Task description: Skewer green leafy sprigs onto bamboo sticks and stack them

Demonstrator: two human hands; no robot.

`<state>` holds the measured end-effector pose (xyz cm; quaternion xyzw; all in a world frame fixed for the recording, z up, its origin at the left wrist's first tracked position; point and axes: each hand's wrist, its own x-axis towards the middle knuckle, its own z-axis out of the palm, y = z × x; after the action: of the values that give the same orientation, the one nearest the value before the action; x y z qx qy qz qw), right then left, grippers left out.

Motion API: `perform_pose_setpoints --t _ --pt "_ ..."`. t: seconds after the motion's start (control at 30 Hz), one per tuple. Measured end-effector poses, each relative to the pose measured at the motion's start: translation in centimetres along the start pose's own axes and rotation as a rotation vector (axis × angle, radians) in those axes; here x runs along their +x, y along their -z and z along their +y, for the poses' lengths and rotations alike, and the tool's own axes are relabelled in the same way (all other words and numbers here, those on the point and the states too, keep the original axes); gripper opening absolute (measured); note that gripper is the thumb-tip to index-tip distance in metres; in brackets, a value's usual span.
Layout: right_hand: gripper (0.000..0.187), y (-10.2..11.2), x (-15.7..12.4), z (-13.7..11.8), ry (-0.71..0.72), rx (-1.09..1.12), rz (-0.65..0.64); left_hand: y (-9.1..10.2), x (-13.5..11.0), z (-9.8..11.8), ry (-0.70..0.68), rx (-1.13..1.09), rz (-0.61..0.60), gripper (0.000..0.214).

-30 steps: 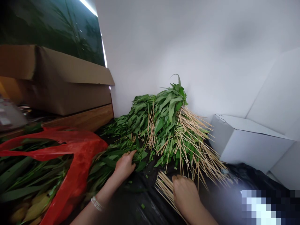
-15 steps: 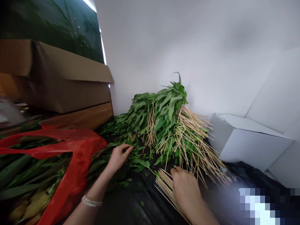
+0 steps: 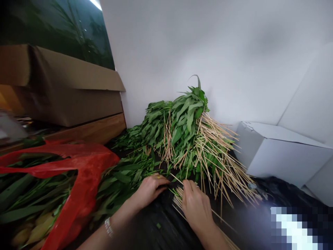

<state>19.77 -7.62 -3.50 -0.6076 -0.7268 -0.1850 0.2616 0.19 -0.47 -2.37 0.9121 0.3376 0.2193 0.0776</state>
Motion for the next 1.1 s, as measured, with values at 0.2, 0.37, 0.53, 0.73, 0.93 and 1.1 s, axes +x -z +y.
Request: perform_pose_setpoints --t 0.2,0.37,0.53,0.73,0.93,1.1 --pt "0.022 -0.2 -0.3 0.3 -0.015 0.076 0.011 -0.7 0.1 0.7 -0.037 0.066 -0.087 0.023" --pt "0.024 -0.2 -0.2 0.4 -0.034 0.110 0.013 -0.4 0.2 1.0 0.008 -0.050 0.004 0.020" --pt "0.024 0.1 -0.2 0.4 -0.046 0.181 0.087 0.4 0.6 0.4 0.194 -0.446 0.280 0.016" --pt "0.024 0.6 -0.1 -0.2 -0.030 0.261 0.129 0.9 1.1 -0.2 0.438 -1.185 0.245 0.025" --pt "0.024 0.6 -0.3 -0.4 -0.004 0.287 0.140 0.9 1.0 0.1 0.473 -1.263 0.260 0.037" --pt "0.024 0.7 -0.4 -0.5 0.010 0.348 0.163 1.3 0.9 0.2 0.454 -1.319 0.255 0.036"
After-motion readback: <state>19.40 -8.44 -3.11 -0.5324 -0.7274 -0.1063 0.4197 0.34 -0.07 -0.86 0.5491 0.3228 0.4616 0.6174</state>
